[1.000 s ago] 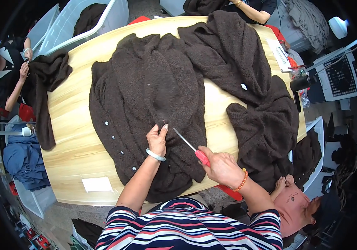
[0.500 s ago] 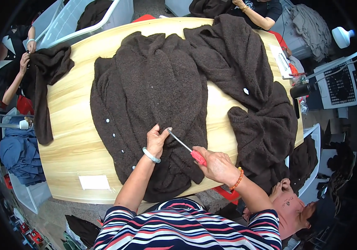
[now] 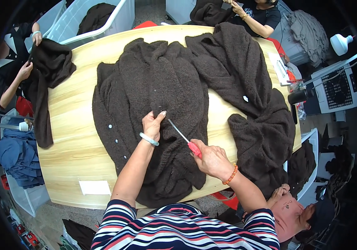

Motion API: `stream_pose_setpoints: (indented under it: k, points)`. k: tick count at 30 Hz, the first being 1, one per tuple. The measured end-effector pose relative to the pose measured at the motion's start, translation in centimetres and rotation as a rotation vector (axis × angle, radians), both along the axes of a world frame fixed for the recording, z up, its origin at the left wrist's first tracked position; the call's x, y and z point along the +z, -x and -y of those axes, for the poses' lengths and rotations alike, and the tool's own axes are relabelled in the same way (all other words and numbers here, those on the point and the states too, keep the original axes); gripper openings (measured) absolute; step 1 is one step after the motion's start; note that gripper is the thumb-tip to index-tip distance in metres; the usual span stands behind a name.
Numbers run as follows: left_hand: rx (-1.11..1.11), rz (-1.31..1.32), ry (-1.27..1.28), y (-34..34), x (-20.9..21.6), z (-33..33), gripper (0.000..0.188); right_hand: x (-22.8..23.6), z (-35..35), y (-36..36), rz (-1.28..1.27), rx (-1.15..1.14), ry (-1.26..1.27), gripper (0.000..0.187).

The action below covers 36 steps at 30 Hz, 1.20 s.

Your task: Trimming loose threads from brown jackets using scissors on a workbench.

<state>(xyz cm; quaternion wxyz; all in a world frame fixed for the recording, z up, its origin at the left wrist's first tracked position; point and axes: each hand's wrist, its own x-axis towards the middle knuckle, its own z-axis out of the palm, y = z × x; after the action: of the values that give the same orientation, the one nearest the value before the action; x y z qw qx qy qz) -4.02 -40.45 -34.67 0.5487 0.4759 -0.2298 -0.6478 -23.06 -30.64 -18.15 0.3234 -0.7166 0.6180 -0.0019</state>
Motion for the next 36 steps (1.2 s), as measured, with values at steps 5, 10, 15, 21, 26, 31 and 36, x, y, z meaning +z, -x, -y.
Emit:
stream_pose_setpoints:
  k: [5,10,15,21,26,31,36]
  points:
    - [-0.013,-0.006,0.054,0.0,-1.0,-0.6,0.011,-0.5,1.9,-1.3,-0.033,0.028,0.033,0.037]
    - [-0.017,-0.044,0.051,-0.1,-1.4,-0.5,0.013,-0.8,3.8,-2.2,-0.046,0.026,0.025,0.033]
    - [0.006,-0.044,0.032,-0.6,-1.4,-1.0,0.015,-0.3,1.4,-1.2,-0.081,0.065,-0.082,0.035]
    - [-0.009,-0.048,0.044,-0.6,-1.4,-1.0,0.015,-0.6,3.3,-2.3,-0.058,0.039,-0.003,0.035]
    - [-0.010,-0.050,0.051,-0.9,-2.0,-1.0,0.016,-0.8,2.9,-2.1,-0.075,0.060,-0.022,0.034]
    - [-0.016,-0.056,0.027,-0.7,-2.0,-1.0,0.016,-0.9,3.0,-2.3,-0.040,0.044,0.005,0.034]
    - [-0.021,-0.082,0.030,-1.0,-2.0,-0.9,0.016,-0.6,3.9,-2.7,-0.058,0.029,-0.045,0.034]
